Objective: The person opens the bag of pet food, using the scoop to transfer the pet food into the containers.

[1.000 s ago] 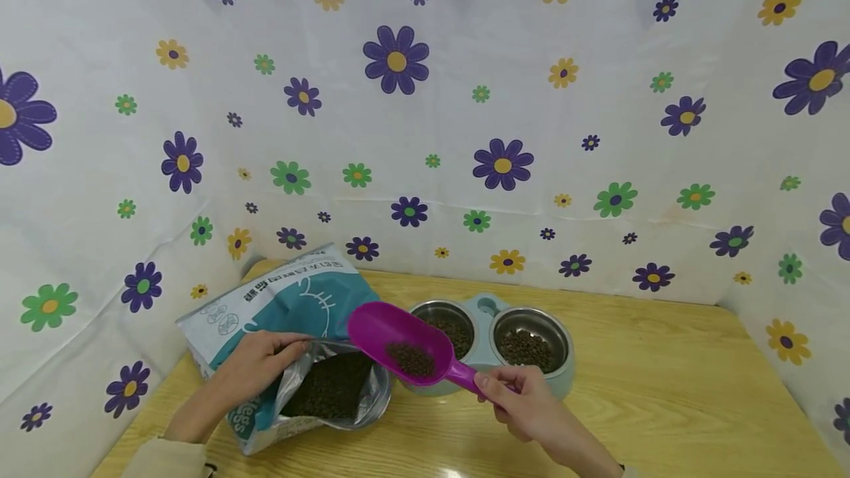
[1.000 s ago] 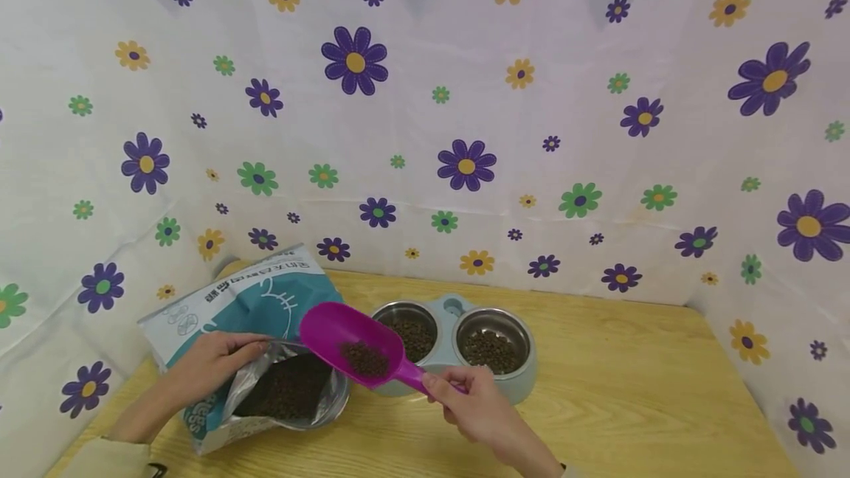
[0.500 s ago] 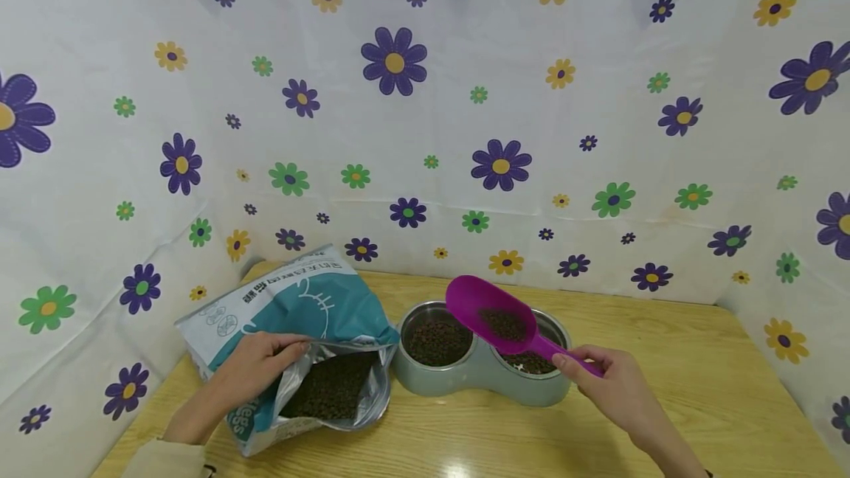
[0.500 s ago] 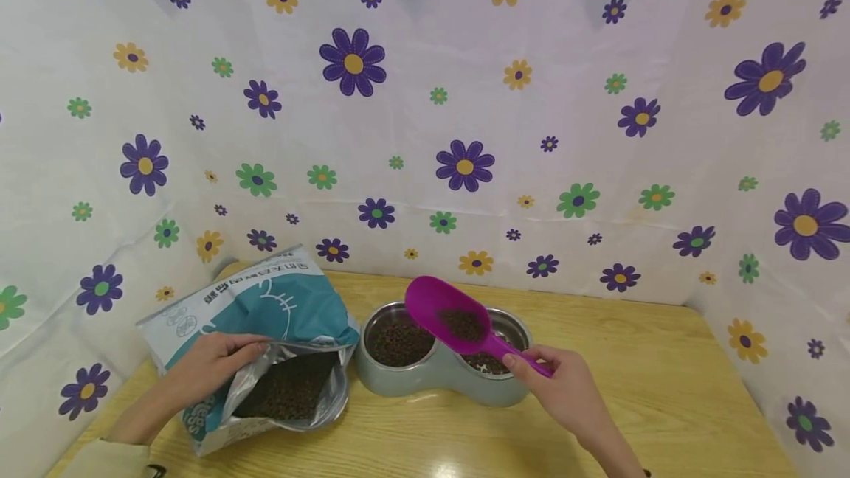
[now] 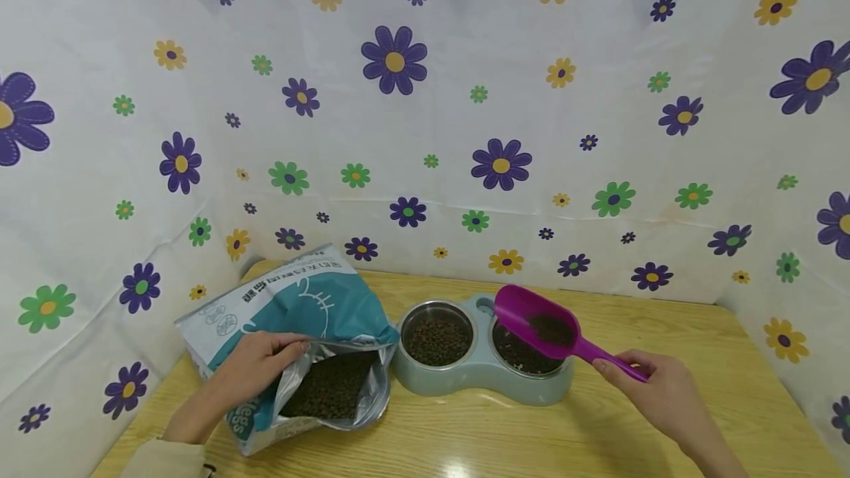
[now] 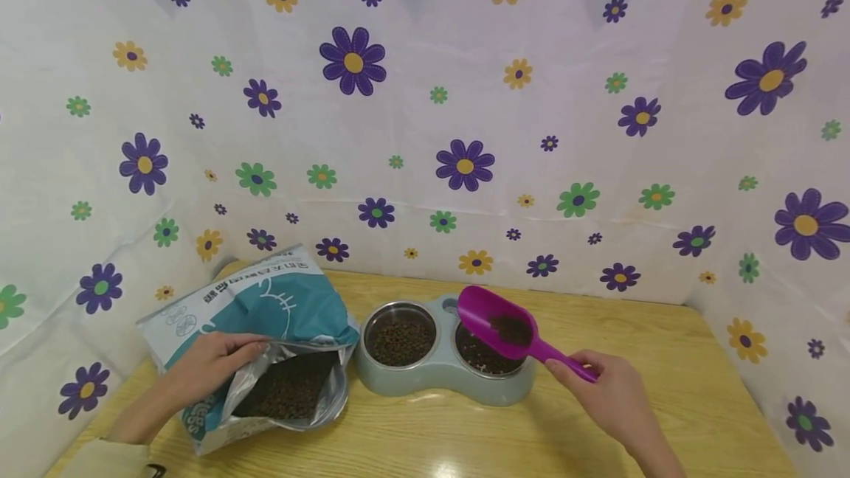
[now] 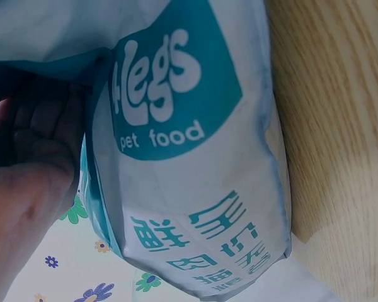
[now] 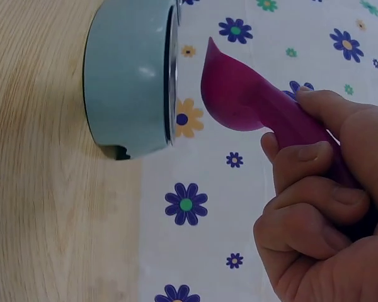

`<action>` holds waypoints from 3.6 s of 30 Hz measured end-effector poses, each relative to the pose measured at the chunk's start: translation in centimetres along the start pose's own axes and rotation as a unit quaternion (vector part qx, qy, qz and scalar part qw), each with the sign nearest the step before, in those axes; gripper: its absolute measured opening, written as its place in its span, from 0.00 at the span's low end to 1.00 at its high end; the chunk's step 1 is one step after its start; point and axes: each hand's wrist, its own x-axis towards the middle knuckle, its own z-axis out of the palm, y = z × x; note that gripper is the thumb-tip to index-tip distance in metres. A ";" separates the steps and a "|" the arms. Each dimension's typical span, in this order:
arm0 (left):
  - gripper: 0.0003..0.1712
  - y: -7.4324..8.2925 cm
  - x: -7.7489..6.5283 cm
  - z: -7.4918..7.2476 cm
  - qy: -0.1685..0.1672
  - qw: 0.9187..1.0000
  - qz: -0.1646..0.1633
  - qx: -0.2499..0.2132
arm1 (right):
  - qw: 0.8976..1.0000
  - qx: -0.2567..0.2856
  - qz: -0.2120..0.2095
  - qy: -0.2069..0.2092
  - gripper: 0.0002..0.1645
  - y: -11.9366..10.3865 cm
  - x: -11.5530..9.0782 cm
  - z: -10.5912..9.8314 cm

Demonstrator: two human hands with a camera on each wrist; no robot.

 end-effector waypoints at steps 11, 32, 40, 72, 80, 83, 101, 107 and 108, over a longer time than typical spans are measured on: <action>0.21 0.0 0.0 -0.2 0.008 1.000 0.000 0.007 | 0.992 -0.100 -0.057 0.056 0.31 -0.1 -0.5 -0.1; 0.21 -0.1 -0.1 0.0 0.003 1.000 0.001 0.006 | 0.922 -0.225 -0.230 0.217 0.18 -0.9 -1.8 1.3; 0.21 -0.1 -0.1 0.0 0.003 1.000 0.001 0.004 | 0.906 -0.237 -0.255 0.242 0.17 -0.9 -1.9 1.6; 0.16 1.2 0.2 -1.8 -0.021 0.989 0.119 0.084 | 0.904 -0.217 -0.366 -0.037 0.25 -12.1 -6.7 13.7; 0.15 1.0 0.0 -1.7 -0.012 0.988 0.120 0.099 | 0.851 -0.373 -0.363 0.069 0.27 -16.3 -8.5 16.8; 0.15 1.0 0.1 -1.6 -0.007 0.987 0.122 0.106 | 0.864 -0.366 -0.343 0.032 0.26 -17.6 -8.2 17.0; 0.17 0.9 0.1 -1.0 -0.015 0.991 0.082 0.109 | 0.948 0.024 -0.215 -0.232 0.31 -16.8 -2.5 14.9; 0.16 0.9 0.3 -1.0 -0.009 0.992 0.069 0.109 | 0.951 0.051 -0.206 -0.223 0.27 -15.5 -2.7 14.2; 0.16 0.8 0.3 -1.0 -0.010 0.992 0.065 0.109 | 0.951 0.052 -0.217 -0.214 0.26 -15.3 -2.9 14.2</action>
